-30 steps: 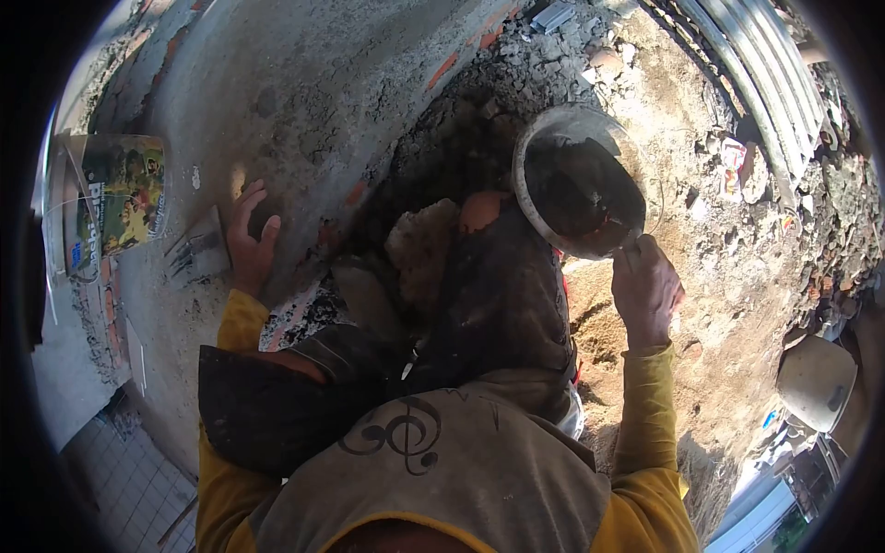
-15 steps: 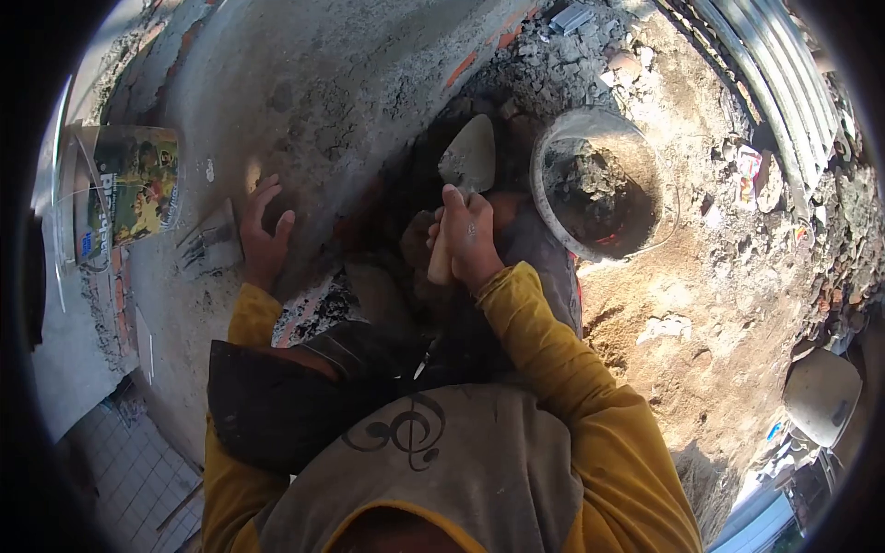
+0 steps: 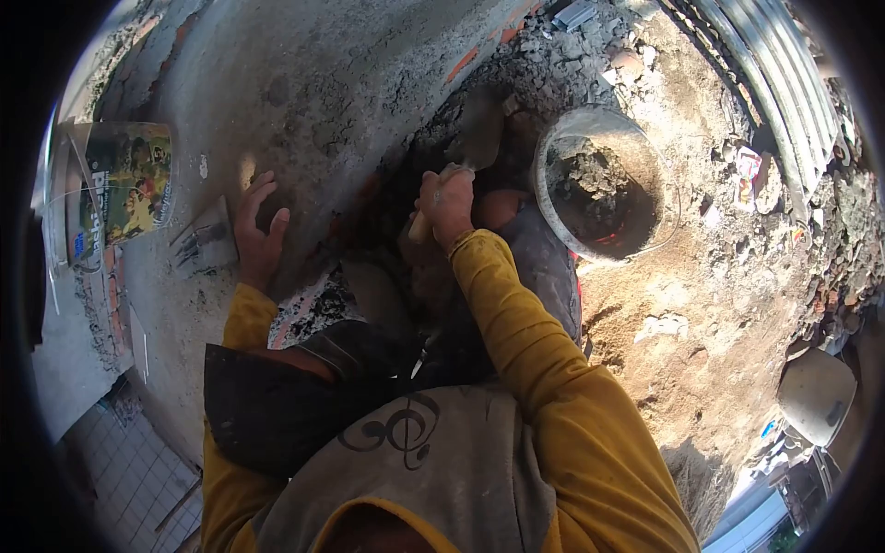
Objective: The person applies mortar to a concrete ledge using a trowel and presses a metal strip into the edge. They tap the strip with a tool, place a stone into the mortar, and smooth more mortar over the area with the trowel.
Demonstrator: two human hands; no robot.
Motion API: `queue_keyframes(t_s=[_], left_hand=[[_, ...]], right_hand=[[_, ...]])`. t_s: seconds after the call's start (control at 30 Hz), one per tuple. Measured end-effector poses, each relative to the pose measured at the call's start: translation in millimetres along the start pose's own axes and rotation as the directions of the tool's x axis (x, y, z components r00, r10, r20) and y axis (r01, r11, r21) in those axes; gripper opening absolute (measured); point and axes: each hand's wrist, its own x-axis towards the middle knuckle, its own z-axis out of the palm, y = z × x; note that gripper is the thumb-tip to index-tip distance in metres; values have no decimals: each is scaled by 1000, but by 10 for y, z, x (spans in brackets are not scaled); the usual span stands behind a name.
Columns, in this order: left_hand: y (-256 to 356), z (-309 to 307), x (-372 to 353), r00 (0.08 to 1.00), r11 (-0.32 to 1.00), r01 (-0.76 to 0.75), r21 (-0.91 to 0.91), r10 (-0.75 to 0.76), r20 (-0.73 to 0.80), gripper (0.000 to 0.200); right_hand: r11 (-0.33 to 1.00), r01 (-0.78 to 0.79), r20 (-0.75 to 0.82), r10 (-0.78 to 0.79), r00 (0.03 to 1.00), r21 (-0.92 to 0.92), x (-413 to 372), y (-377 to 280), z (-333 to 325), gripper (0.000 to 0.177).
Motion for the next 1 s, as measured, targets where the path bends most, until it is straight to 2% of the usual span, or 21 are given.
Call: queue_keyframes(t_s=[0.07, 0.17, 0.23, 0.27, 0.33, 0.37, 0.43, 0.47, 0.53, 0.67, 0.73, 0.8, 0.87, 0.93, 0.97, 1.0], left_hand=[[-17, 5, 3, 1000, 1000, -5, -8, 5, 6, 42], [-28, 4, 3, 1000, 1000, -14, 1, 14, 6, 41], [-33, 11, 0, 1000, 1000, -7, 2, 7, 8, 41], [-32, 9, 3, 1000, 1000, -7, 0, 7, 6, 41], [-42, 17, 20, 1000, 1000, -11, 5, 11, -3, 41], [-40, 21, 4, 1000, 1000, -10, 7, 10, -2, 41], [-30, 21, 4, 1000, 1000, -16, 12, 16, -1, 41], [-25, 17, 9, 1000, 1000, -20, 16, 20, -5, 41], [-27, 13, 9, 1000, 1000, -17, 20, 17, -5, 41], [-50, 11, -1, 1000, 1000, -24, 6, 24, 4, 41], [-59, 9, -5, 1000, 1000, -25, 4, 25, 5, 41], [-61, 16, -1, 1000, 1000, -15, 12, 15, 5, 41], [-45, 0, -8, 1000, 1000, -13, 7, 13, 13, 41], [-38, -8, -19, 1000, 1000, 0, -4, 0, 17, 41], [-37, -1, -6, 1000, 1000, 1, -15, -1, 21, 41], [-38, 5, 1, 1000, 1000, -5, -22, 6, 25, 41]], right_hand=[[998, 21, 18, -20, 1000, -63, 91, -6, 20, 38], [989, -27, -31, 22, 999, -148, 227, -49, 68, 37], [957, 13, -36, -25, 999, -291, 348, 8, 79, 37], [956, 12, -33, -22, 999, -292, 371, 57, 85, 37], [985, 85, 54, -77, 996, -151, 312, -19, 156, 38], [986, 80, 53, -73, 996, -149, 262, -32, 194, 38], [999, 37, 83, -40, 996, 39, 182, -72, 287, 38], [998, 40, 89, -44, 995, 43, 173, -67, 284, 38], [982, 73, 86, -89, 992, 174, 149, -39, 244, 31], [979, 94, 132, -118, 984, 180, 8, -158, -4, 23], [964, 148, 176, -188, 966, 219, -253, -327, -156, 18], [977, 182, 197, -202, 959, 115, -529, -524, -449, 23], [947, 322, 225, -318, 921, 20, -787, -680, -819, 27], [903, 395, 144, -374, 916, -169, -1043, -816, -1191, 34], [875, 342, 95, -330, 939, -341, -1156, -897, -1420, 42], [619, 498, 72, -581, 810, -608, -1052, -719, -1755, 41]])
